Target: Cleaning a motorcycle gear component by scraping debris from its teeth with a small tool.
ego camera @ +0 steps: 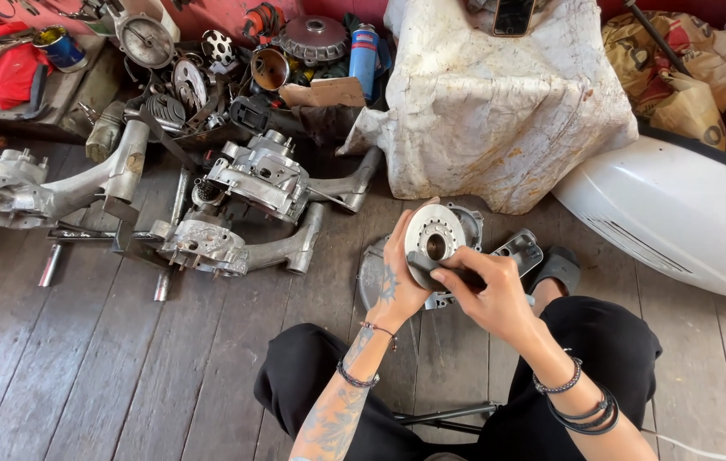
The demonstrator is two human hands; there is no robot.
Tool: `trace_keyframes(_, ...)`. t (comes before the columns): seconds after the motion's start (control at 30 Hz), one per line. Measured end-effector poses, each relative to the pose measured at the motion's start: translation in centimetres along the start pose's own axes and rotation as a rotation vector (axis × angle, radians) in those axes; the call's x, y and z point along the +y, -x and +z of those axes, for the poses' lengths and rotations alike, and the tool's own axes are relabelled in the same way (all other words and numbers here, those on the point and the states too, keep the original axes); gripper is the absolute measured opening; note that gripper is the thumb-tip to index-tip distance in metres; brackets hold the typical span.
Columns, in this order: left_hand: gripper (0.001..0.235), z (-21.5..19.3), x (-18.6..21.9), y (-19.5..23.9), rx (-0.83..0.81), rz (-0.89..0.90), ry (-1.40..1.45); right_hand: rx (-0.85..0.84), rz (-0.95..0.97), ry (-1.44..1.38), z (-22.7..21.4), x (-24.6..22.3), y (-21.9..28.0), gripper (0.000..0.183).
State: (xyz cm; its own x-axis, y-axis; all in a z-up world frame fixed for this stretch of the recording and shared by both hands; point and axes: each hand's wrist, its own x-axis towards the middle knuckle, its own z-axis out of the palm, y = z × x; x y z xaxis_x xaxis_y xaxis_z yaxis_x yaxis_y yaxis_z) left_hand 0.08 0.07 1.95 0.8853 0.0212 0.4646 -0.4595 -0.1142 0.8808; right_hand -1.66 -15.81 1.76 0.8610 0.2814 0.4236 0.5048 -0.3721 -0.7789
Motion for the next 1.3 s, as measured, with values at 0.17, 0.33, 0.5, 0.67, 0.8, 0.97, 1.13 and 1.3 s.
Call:
trace_keyframes(0.17, 0.058, -1.2, -0.1, -0.4, 0.022, 0.013, 0.007, -0.062, -0.012, -0.024, 0.0, -1.1, -0.2, 0.013)
trace_keyframes(0.33, 0.036, -1.7, 3.6, -1.4, 0.158, 0.009, -0.041, -0.055, 0.000, -0.005, -0.5, -0.3, -0.1, 0.015)
trace_keyframes(0.5, 0.044, -1.6, 2.7, -1.1, 0.163, 0.042, -0.037, -0.098, -0.005, 0.005, -1.0, -0.8, -0.5, 0.015)
trace_keyframes(0.67, 0.053, -1.3, 1.4, -0.7, 0.170, 0.069, -0.027, -0.087, -0.005, 0.007, -0.5, -0.4, 0.1, 0.015)
trace_keyframes(0.8, 0.060, -0.5, 0.8, -0.2, 0.232, 0.023, -0.198, -0.060, -0.002, -0.008, -0.6, 0.7, -0.3, 0.013)
trace_keyframes(0.97, 0.054, -0.1, 2.1, -0.7, 0.265, 0.009, -0.288, -0.099, -0.011, -0.061, -0.3, 0.0, -0.5, 0.014)
trace_keyframes(1.13, 0.051, -0.2, 1.3, -0.5, 0.275, -0.007, -0.305, -0.114, -0.002, -0.099, 0.0, -0.4, -0.6, 0.014)
trace_keyframes(1.3, 0.061, -0.8, 1.4, -0.2, 0.219, 0.031, -0.300, -0.098, -0.019, -0.096, -0.2, -0.8, -1.0, 0.015)
